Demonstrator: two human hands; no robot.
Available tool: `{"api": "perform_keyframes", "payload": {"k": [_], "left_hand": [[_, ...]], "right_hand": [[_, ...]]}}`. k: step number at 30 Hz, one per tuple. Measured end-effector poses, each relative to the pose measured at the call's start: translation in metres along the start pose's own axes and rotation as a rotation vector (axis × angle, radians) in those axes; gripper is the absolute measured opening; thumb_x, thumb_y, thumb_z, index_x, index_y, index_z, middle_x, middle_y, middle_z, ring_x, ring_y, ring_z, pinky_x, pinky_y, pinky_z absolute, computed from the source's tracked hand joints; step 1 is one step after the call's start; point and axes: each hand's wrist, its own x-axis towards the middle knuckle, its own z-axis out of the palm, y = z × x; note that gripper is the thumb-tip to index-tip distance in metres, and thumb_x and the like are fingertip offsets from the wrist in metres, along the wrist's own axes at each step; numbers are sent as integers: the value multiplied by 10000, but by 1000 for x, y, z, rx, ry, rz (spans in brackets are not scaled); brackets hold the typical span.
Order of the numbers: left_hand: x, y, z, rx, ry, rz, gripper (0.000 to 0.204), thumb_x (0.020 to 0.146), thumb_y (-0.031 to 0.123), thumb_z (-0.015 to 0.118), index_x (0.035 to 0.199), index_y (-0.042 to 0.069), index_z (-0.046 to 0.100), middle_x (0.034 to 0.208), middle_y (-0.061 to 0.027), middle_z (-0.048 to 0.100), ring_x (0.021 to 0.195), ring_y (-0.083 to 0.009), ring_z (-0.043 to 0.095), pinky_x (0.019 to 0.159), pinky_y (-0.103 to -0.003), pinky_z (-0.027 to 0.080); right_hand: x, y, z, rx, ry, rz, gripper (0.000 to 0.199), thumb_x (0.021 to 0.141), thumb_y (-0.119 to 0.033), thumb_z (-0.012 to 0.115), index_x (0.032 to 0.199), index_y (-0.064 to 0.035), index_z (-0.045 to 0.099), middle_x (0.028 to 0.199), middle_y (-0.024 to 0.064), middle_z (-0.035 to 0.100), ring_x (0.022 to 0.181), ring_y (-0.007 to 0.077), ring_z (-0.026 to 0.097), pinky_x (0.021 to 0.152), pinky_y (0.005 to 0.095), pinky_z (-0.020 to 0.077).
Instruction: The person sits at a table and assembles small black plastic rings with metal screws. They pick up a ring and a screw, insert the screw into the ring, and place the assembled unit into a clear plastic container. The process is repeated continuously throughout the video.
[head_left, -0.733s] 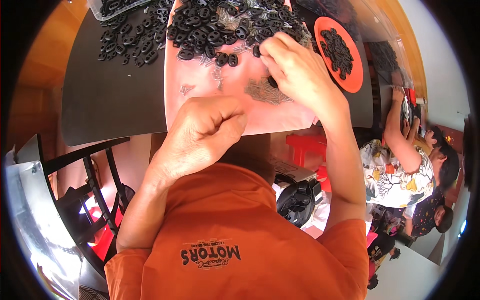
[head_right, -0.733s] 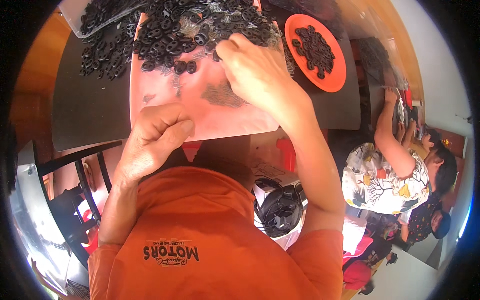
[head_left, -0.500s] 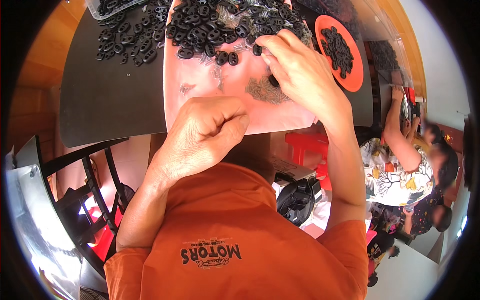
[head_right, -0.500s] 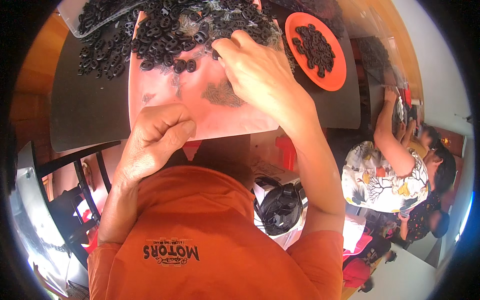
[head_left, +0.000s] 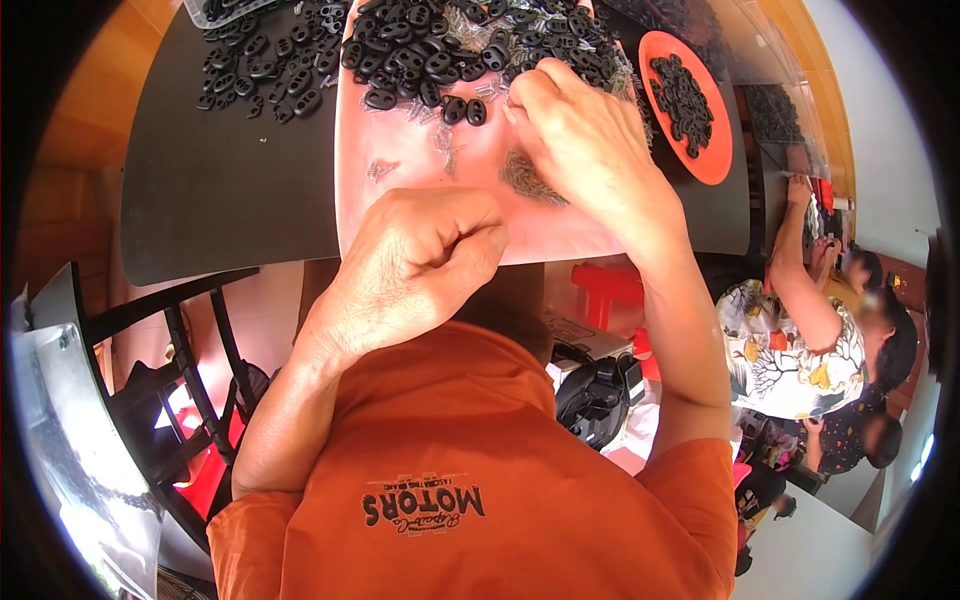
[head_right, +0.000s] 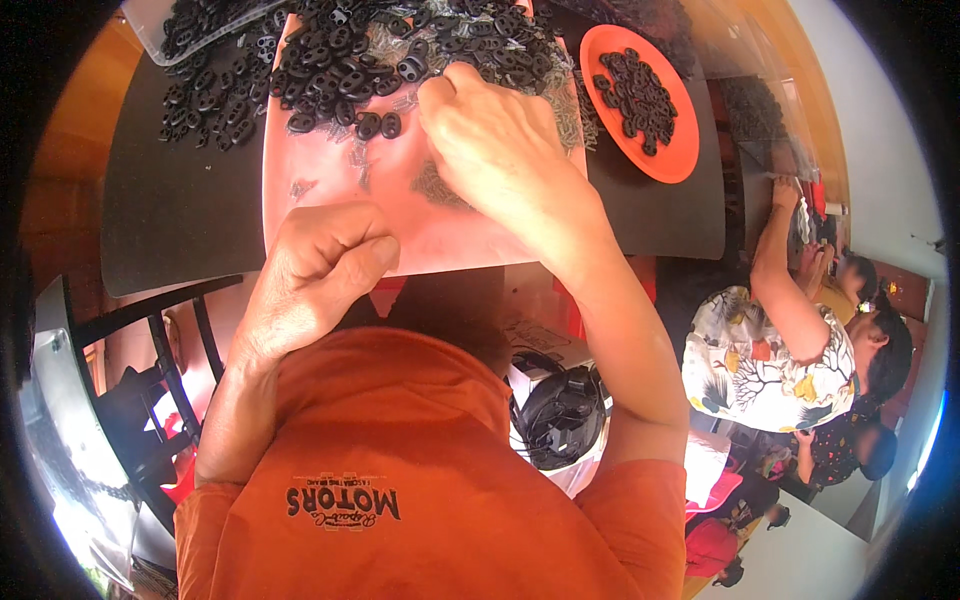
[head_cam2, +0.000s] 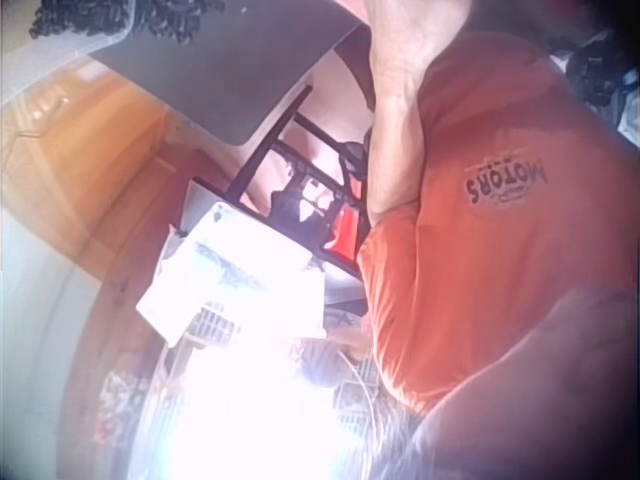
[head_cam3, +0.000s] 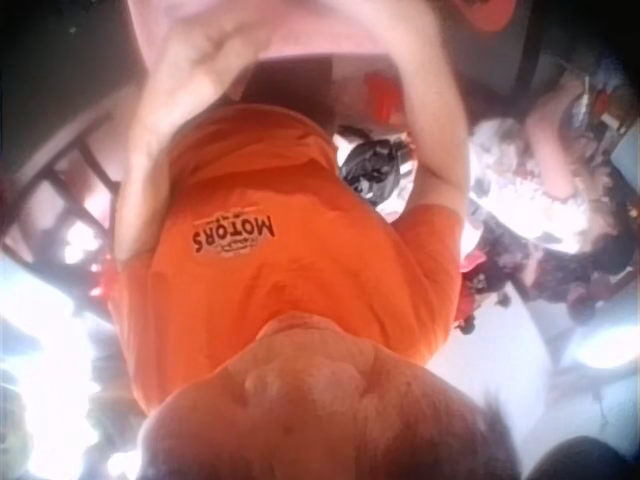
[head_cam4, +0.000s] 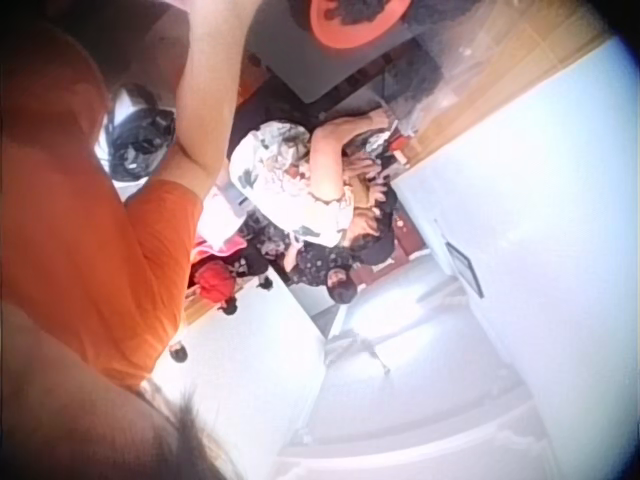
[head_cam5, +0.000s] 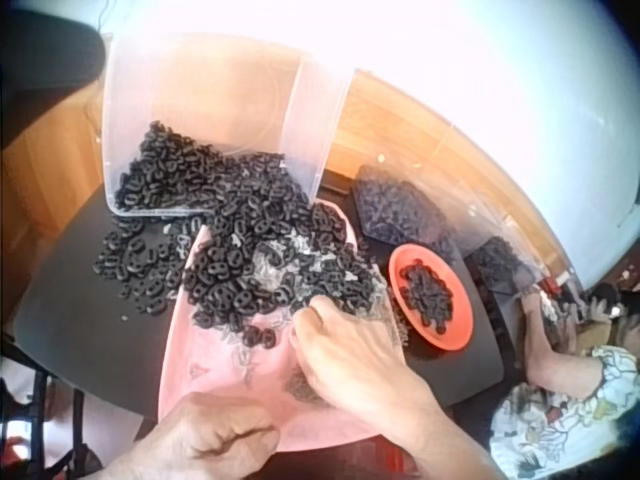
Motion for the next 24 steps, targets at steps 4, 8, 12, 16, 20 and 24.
{"api": "perform_keyframes", "payload": {"k": [4, 8, 12, 16, 20, 24], "left_hand": [[-1, 2, -3, 21, -33, -15, 205, 905, 42, 523, 716, -35, 548, 645, -39, 529, 563, -102, 555, 513, -255, 443], [-1, 0, -3, 22, -44, -16, 195, 899, 28, 518, 716, -32, 552, 647, -38, 534, 563, -100, 561, 509, -249, 444], [-3, 1, -4, 69, -68, -19, 197, 900, 29, 513, 716, -30, 555, 650, -41, 534, 564, -101, 562, 503, -245, 444], [-8, 3, -5, 43, -59, -32, 200, 902, 37, 512, 720, -34, 556, 651, -45, 532, 558, -102, 558, 497, -247, 452], [-12, 3, -4, 42, -55, -8, 202, 903, 37, 510, 720, -37, 556, 651, -44, 528, 553, -102, 554, 495, -245, 457], [-16, 4, -2, 35, -43, -1, 210, 905, 36, 506, 715, -39, 554, 649, -42, 523, 552, -101, 552, 496, -244, 458]], "right_hand": [[2, -4, -9, 142, -24, -22, 127, 848, -96, 626, 962, -64, 578, 923, 82, 571, 744, 334, 626, 612, 438, 490], [2, -14, -3, 152, 6, -96, 195, 820, -91, 645, 1005, -77, 585, 958, 77, 576, 759, 319, 636, 615, 428, 505], [-4, -18, -2, 116, -5, -105, 210, 815, -91, 645, 1018, -91, 594, 947, 75, 573, 769, 313, 638, 611, 422, 510], [-12, -16, -21, 155, -85, -75, 153, 836, -79, 618, 988, -85, 601, 891, 86, 565, 752, 313, 632, 606, 415, 505], [-6, -3, -15, 188, 30, -22, 87, 892, -133, 552, 891, -47, 565, 927, 131, 573, 757, 364, 631, 637, 474, 501], [0, -10, -8, 104, 62, -37, 84, 884, -118, 552, 881, -34, 558, 896, 136, 567, 755, 367, 630, 633, 482, 494]]}}
